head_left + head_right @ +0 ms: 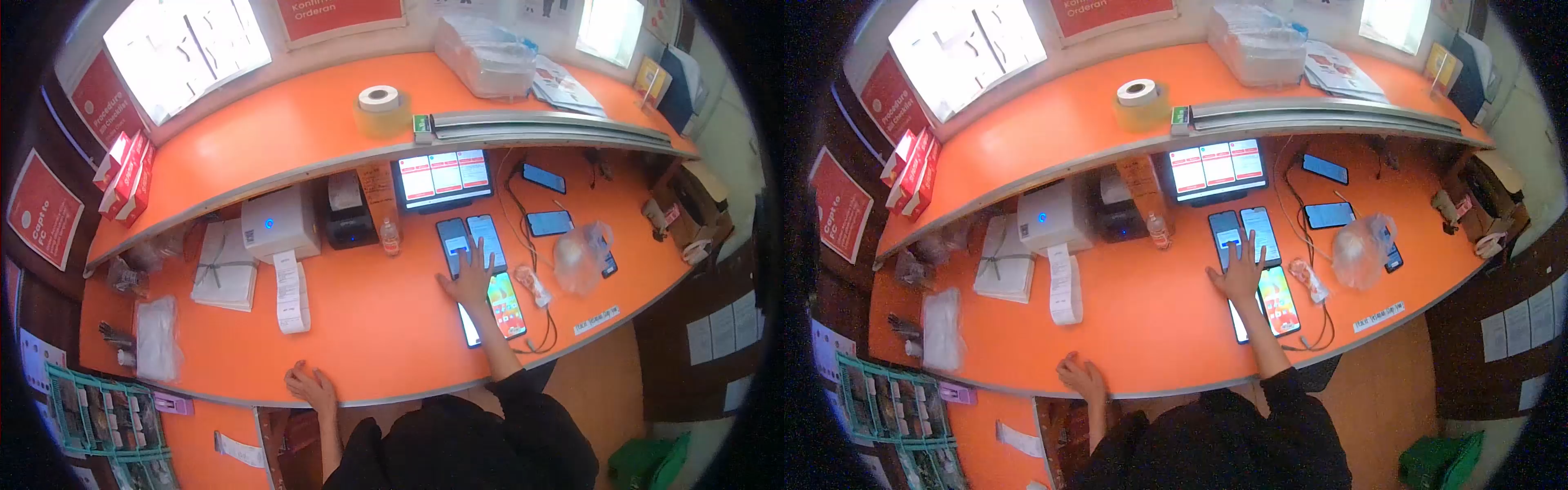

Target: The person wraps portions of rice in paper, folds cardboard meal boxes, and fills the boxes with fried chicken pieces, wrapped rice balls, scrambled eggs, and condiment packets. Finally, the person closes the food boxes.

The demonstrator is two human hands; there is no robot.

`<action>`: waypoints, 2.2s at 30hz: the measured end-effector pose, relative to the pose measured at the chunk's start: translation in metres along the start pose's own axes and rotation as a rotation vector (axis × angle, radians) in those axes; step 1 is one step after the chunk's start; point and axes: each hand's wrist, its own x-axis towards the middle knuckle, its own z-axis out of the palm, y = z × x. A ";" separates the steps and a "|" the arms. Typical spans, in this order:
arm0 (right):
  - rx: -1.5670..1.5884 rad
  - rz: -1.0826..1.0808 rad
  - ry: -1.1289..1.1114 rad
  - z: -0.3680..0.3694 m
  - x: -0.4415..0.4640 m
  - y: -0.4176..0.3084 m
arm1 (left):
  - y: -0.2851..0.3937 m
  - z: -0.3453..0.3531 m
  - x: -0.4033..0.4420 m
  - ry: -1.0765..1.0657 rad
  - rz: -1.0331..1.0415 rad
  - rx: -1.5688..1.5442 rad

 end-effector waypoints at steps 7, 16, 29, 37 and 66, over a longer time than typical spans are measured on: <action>0.019 0.013 -0.074 -0.006 0.003 -0.002 | -0.009 0.004 -0.004 0.030 0.065 0.003; 0.118 -0.022 0.041 -0.007 0.021 -0.007 | -0.004 0.005 -0.002 0.014 0.057 0.043; 0.614 -0.249 -0.174 0.012 -0.011 -0.093 | 0.013 0.011 0.125 0.098 -0.236 -0.894; 0.710 -0.268 -0.400 0.007 -0.025 -0.106 | -0.003 -0.025 0.132 -0.623 -0.329 -1.142; 1.249 -1.026 -1.228 -0.044 -0.220 -0.333 | -0.068 -0.195 -0.143 0.225 -0.599 -0.656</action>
